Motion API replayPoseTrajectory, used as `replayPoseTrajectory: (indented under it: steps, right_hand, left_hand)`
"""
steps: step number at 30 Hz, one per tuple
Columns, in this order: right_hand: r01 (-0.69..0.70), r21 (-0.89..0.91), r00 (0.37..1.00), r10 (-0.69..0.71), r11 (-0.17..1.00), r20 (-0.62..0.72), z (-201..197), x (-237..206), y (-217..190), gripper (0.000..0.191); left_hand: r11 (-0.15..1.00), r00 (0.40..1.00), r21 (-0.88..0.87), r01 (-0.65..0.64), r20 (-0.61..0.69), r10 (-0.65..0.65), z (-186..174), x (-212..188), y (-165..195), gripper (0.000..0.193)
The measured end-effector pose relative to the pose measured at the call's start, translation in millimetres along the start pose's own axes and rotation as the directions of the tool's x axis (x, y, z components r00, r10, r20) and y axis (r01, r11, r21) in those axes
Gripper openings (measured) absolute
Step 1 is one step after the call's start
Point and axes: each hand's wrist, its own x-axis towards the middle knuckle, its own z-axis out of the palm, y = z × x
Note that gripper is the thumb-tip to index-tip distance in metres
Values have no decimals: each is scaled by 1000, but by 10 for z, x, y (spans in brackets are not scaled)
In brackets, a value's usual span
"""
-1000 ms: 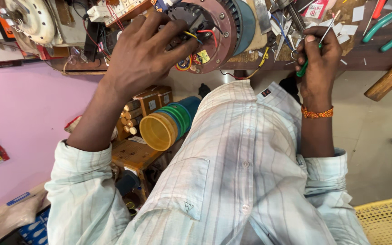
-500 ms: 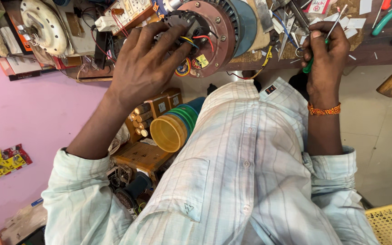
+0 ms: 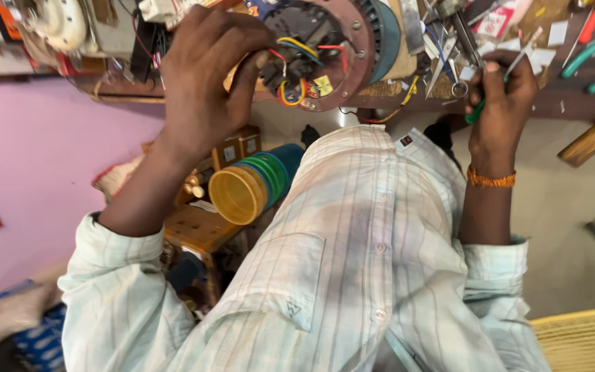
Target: The person repairs an electrical motor by hand, using a screwdriver to tighten terminal screws and pliers to cut and adjust wires. The person manipulates the internal wiring and components of the motor throughout the clip.
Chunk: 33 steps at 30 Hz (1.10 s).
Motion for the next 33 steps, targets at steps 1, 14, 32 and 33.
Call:
replayPoseTrajectory:
  steps: [1, 14, 32, 33]
  right_hand:
    - [-9, 3, 1000, 9, 1000, -1, 2, 0, -35, 9]
    - [-117, -131, 992, 109, 985, -63, 31, -297, -111, 12]
    - [-62, -293, 993, 29, 954, -114, 520, -824, 321, 15]
    - [-64, -298, 993, 30, 952, -115, 591, -884, 351, 15]
  left_hand:
    - [994, 1000, -111, 16, 4, -16, 2, -20, -24, 14]
    - [363, 784, -908, 211, -65, -618, 622, -291, -475, 19]
    - [849, 937, -491, -195, -349, 13, 685, -972, -613, 20]
    - [839, 934, -508, -196, -357, 2, 652, -971, -600, 20]
